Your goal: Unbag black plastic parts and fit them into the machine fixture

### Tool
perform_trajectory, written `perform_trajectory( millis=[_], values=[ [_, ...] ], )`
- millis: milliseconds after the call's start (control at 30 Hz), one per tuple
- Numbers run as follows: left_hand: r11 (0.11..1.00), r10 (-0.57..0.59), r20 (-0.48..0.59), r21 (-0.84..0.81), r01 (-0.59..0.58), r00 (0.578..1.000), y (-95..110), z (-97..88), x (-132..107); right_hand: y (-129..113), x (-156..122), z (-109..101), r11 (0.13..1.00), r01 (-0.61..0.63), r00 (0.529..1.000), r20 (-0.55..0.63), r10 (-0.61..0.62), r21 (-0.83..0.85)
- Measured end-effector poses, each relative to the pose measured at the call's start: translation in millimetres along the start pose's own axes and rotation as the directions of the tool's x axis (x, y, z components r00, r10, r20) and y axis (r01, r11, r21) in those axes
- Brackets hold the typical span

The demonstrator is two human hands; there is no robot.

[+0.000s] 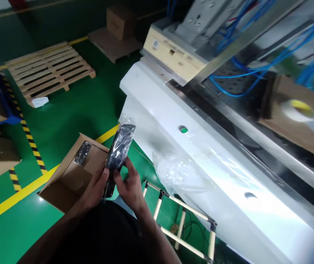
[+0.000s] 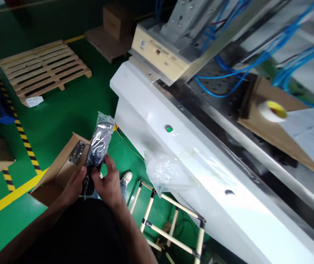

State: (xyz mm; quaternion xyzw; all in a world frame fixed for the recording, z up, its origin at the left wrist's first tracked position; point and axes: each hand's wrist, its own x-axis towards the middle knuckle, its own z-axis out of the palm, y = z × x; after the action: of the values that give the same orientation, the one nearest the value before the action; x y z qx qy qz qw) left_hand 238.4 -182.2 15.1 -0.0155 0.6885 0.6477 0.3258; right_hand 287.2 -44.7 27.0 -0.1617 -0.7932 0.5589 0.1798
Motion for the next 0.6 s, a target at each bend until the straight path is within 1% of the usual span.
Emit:
perform_trajectory(
  millis=[67, 133, 233, 333, 367, 400, 467, 500, 533, 600],
  values=[
    [0.990, 0.101, 0.032, 0.092, -0.103, 0.994, 10, 11.8, -6, -15, -2, -12, 0.999, 0.015, 0.989, -0.149, -0.019, -0.031],
    [0.970, 0.189, 0.124, 0.134, -0.205, 0.974, 17, 17.5, -10, -29, -5, -22, 0.999, 0.009, 0.962, -0.271, -0.017, -0.032],
    [0.928, 0.298, 0.274, 0.142, -0.345, 0.914, 27, 21.0, -11, -46, -9, -33, 0.999, -0.012, 0.927, -0.376, -0.004, -0.041],
    [0.881, 0.371, 0.349, 0.162, -0.445, 0.861, 35, 26.2, -13, -56, -14, -40, 0.996, -0.068, 0.882, -0.470, 0.031, -0.061],
    [0.867, 0.391, 0.353, 0.168, -0.469, 0.850, 36, 28.7, -15, -58, -15, -41, 0.994, -0.084, 0.868, -0.495, 0.037, -0.072],
    [0.855, 0.416, 0.334, 0.174, -0.489, 0.846, 36, 31.3, -16, -59, -17, -43, 0.992, -0.093, 0.858, -0.513, 0.037, -0.084],
    [0.838, 0.461, 0.240, 0.199, -0.508, 0.854, 31, 36.2, -19, -62, -20, -46, 0.989, -0.091, 0.852, -0.523, 0.017, -0.116],
    [0.828, 0.477, 0.209, 0.220, -0.516, 0.854, 28, 38.1, -20, -63, -22, -48, 0.987, -0.083, 0.854, -0.521, 0.000, -0.137],
    [0.812, 0.494, 0.203, 0.240, -0.532, 0.846, 25, 39.6, -21, -64, -23, -49, 0.985, -0.073, 0.856, -0.516, -0.020, -0.159],
    [0.784, 0.515, 0.226, 0.266, -0.561, 0.827, 21, 41.5, -23, -65, -26, -50, 0.975, -0.058, 0.860, -0.506, -0.060, -0.213]
  ],
)
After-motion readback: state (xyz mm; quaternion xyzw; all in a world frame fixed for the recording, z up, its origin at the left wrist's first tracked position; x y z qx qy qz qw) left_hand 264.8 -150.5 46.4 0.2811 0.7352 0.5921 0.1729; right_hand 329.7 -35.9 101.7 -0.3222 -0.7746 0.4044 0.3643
